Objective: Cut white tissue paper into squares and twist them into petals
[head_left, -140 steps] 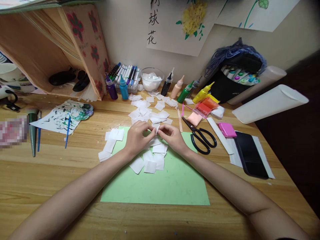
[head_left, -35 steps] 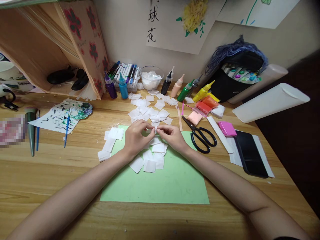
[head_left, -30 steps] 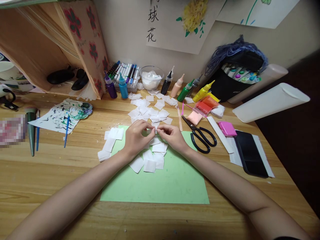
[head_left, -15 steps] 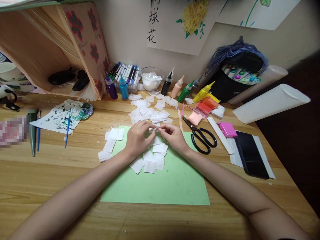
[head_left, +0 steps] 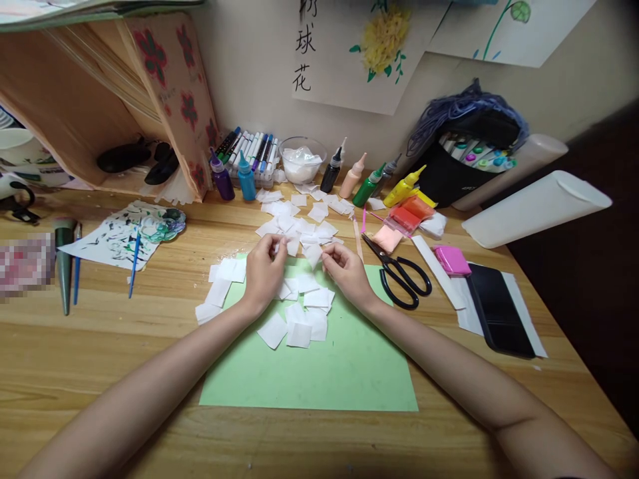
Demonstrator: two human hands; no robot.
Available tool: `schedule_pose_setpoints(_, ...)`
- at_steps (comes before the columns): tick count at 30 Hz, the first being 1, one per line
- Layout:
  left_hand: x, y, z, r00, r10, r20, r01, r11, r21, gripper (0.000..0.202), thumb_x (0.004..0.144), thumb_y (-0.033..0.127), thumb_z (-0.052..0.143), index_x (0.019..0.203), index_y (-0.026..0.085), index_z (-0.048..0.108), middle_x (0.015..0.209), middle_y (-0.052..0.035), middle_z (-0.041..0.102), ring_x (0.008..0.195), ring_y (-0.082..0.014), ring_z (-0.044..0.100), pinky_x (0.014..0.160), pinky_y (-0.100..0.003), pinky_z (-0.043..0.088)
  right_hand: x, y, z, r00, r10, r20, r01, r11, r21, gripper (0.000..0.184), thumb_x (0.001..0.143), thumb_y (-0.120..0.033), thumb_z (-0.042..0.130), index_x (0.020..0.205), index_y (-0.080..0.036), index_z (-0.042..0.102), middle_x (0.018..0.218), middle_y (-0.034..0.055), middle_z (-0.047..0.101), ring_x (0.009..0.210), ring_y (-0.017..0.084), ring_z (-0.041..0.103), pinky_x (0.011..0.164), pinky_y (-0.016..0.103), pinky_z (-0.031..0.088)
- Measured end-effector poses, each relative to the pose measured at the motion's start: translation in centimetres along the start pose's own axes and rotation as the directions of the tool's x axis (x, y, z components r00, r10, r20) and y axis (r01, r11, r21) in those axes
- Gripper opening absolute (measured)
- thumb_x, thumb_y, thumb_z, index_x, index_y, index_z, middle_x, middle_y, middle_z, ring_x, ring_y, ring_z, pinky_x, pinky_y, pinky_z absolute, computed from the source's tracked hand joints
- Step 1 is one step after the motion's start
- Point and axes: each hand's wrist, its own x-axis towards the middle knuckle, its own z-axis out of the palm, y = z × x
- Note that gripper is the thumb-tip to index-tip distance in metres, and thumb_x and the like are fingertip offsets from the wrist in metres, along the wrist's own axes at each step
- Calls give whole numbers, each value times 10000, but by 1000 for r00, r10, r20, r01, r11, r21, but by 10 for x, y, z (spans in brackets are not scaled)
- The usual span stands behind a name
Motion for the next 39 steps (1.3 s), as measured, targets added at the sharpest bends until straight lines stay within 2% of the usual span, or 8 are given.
schedule_pose_setpoints(6,2,-6,3,996,-90,0,89,983,-160,228,863,185,473,1089,179,503,872,-61,647,734,-148,624,689,-298,489,5,6,3,998,37,-47,-28,984,178,347,793,-378,571,1061,-159,551,915,82,640,691,136,569,570,272,464)
schedule_pose_setpoints(10,0,-1,1,996,-81,-36,76,988,-137,320,823,134,488,1135,201,469,1159,-100,547,976,-179,577,819,-334,474,2,6,3,996,-77,-45,83,988,132,459,812,-288,564,1250,-246,433,1266,104,494,1013,170,550,816,329,487)
schedule_pose_setpoints(15,0,3,-2,993,-5,-119,-7,995,-104,291,783,80,478,1043,210,486,1144,-79,477,1045,-189,515,833,-325,451,-2,-6,-3,939,-232,254,301,912,-280,102,758,-227,636,845,-203,588,910,40,544,869,174,528,806,334,440)
schedule_pose_setpoints(19,-1,3,-2,991,13,-130,-27,994,-108,247,782,68,469,983,210,485,1080,-65,493,985,-170,511,772,-296,458,0,-14,-7,880,-223,419,397,829,-394,173,705,-195,684,854,-188,596,893,31,522,896,183,509,803,319,415)
schedule_pose_setpoints(24,-1,4,-2,998,22,-55,-28,994,-107,172,805,87,457,925,200,505,996,-46,528,886,-150,525,736,-285,445,3,-9,-8,888,-225,401,381,847,-369,50,769,-200,626,756,-175,586,812,18,530,808,156,512,741,287,399)
schedule_pose_setpoints(27,-2,8,-4,992,72,99,-64,994,-83,88,854,161,449,862,193,530,908,-28,569,826,-148,525,741,-298,425,5,-5,-7,936,-183,300,261,934,-245,104,797,-258,613,751,-173,574,770,10,551,748,141,512,698,275,399)
schedule_pose_setpoints(32,-5,14,-5,916,234,325,-240,970,-22,151,863,311,508,776,188,506,805,-17,559,796,-164,503,718,-305,393,7,-4,-6,976,-68,209,68,998,6,229,801,-375,617,712,-171,561,677,-15,527,641,113,484,613,248,385)
schedule_pose_setpoints(39,-5,12,-4,922,200,332,-199,979,-36,166,896,289,449,768,187,478,780,-10,533,760,-150,490,697,-295,386,6,-8,-7,973,-81,214,79,997,14,286,802,-423,601,666,-173,579,648,-16,517,627,112,475,612,245,379)
